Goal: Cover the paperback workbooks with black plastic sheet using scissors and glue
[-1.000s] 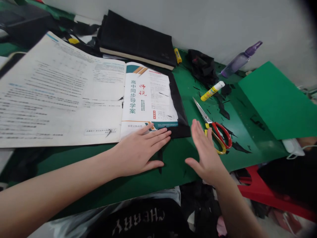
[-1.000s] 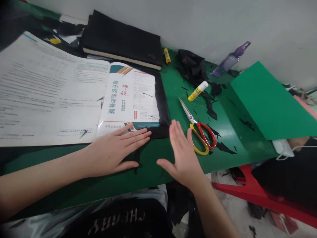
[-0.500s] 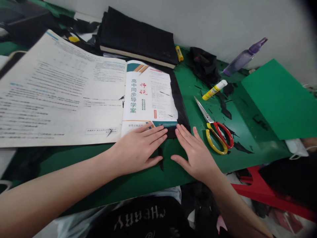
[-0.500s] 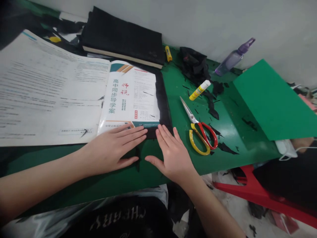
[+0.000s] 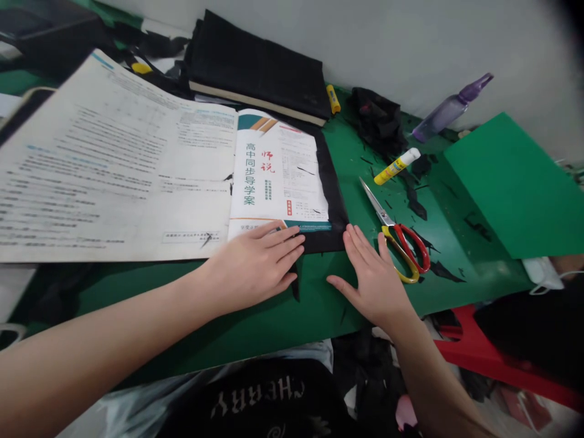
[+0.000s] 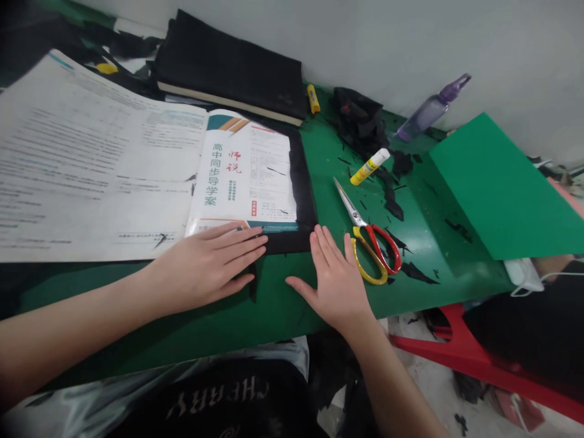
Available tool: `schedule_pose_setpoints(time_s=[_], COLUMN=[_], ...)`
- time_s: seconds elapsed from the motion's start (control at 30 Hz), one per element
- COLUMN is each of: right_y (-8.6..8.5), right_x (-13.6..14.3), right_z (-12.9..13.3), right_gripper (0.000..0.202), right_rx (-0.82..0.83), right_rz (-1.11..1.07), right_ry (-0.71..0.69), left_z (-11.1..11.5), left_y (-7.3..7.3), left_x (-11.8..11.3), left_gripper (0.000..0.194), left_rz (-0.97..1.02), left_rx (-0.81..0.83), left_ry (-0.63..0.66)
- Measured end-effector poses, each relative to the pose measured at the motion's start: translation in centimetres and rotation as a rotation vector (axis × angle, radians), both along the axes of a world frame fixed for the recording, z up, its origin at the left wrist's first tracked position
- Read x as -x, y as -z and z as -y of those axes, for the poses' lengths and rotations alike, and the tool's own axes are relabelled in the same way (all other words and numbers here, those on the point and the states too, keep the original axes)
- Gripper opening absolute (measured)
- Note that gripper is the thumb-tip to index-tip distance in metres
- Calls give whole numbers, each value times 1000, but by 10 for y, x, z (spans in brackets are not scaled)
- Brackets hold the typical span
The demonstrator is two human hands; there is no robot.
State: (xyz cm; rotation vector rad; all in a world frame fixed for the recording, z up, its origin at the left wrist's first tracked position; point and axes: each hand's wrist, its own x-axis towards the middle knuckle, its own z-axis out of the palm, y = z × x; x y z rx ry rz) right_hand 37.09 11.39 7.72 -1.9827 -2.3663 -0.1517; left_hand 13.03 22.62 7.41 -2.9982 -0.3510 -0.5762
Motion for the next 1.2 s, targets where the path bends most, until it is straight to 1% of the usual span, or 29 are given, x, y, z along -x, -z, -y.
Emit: schedule_pose_setpoints(time_s=[0.1,0.2,0.33,0.47,0.53,0.63,0.83,0.93,1.03,1.1,1.2], right_y=[-4,-11,-19,-19,-18,-18,-15,-11,-11,-16,-34], right_x=[3,13,35,54,56,49,29,29,32,35,37], right_z=[1,5,14,14,13,13,19,20,19,15,4], right_gripper=[83,90,89,81,78,74,55,53,51,51,52], right_rx=[22,17,46,119,133,124,30,3,-90,-179,-298], right_rz=[12,19,-4,-30,-43,-65,-93,-104,-199,-291,-353], right_ry=[11,0,-91,-202,-199,-143,38,53,82,102,67], left_z=[-3,-3,-3,-3,-2,1,7,7,3,-2,-10], left_y=[-3,-3,0,1,1,0,-6,-9,-12,-15,-17], left_x=[3,4,2,3,4,4,1,3,6,9,10], left_gripper=[34,33,33,34,33,32,31,27,23,22,25], left_rz=[13,-2,7,9,-6,-31,-69,-67,20,80,97], left_rx=[-60,-93,-122,-139,-161,-200,-219,-233,-247,-213,-145], left_ry=[-11,-7,10,10,6,-8,-12,-20,-34,-74,-175])
